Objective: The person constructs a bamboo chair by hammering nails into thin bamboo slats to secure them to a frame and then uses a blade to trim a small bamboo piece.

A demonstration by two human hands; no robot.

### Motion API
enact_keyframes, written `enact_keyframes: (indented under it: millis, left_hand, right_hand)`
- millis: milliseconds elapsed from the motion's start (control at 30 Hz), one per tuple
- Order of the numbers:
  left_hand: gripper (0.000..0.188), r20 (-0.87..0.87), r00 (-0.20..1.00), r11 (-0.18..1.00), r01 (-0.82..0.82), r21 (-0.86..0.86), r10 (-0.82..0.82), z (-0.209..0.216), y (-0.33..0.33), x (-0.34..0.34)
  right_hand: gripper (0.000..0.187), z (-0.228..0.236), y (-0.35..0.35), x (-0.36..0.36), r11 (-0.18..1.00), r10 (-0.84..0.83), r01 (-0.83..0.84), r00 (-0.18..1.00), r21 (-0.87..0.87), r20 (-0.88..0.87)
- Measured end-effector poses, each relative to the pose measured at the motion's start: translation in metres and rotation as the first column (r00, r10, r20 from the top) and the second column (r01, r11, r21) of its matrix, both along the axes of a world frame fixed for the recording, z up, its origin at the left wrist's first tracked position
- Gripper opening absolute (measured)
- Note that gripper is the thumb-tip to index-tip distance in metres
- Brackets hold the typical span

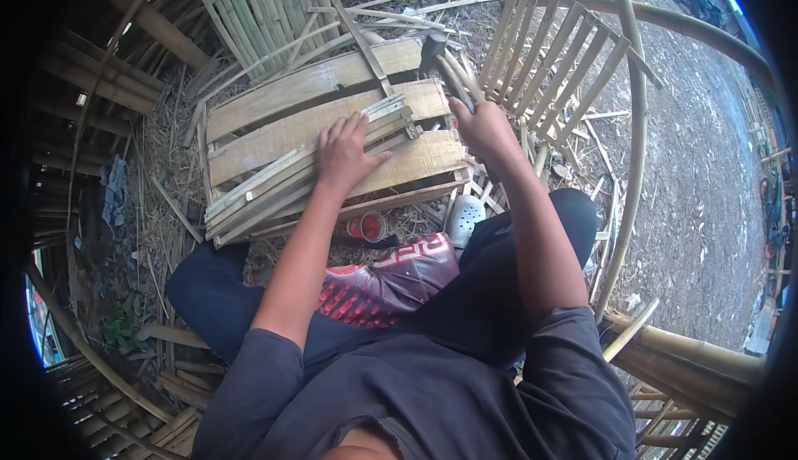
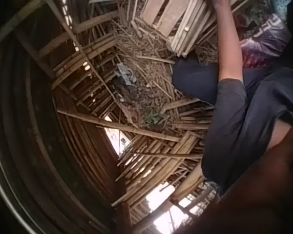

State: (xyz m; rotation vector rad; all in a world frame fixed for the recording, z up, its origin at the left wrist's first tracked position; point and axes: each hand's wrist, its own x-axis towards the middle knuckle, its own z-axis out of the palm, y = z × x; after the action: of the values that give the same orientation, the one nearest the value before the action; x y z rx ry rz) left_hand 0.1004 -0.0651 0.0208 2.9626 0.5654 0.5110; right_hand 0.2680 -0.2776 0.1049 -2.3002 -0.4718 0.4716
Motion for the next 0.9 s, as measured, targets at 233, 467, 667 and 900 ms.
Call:
enact_keyframes:
  millis: [233, 467, 667, 900]
  left_hand:
    - [0.096, -0.15, 0.984, 0.988, 0.078, -0.135, -0.098, 0.016, 0.01, 0.011]
    - [0.113, -0.123, 0.977, 0.982, 0.161, -0.095, -0.172, 0.005, 0.021, 0.018]
    - [0.107, -0.176, 0.96, 0.961, 0.178, -0.211, -0.216, 0.024, 0.018, 0.016]
    - [0.086, -0.464, 0.88, 0.988, 0.035, -0.151, -0.102, 0.115, 0.056, -0.062]
  right_hand:
    - [0.069, -0.019, 0.013, 0.022, 0.989, -0.043, 0.032, 0.996, -0.144, -0.073]
    - [0.066, -0.015, 0.016, 0.013, 0.984, 0.033, -0.054, 0.992, -0.168, -0.125]
    - [0.052, -0.07, 0.027, 0.012, 0.986, 0.11, -0.069, 0.953, -0.152, 0.283]
    - [0.033, -0.082, 0.036, -0.005, 0.991, 0.111, -0.071, 0.912, -0.114, 0.395]
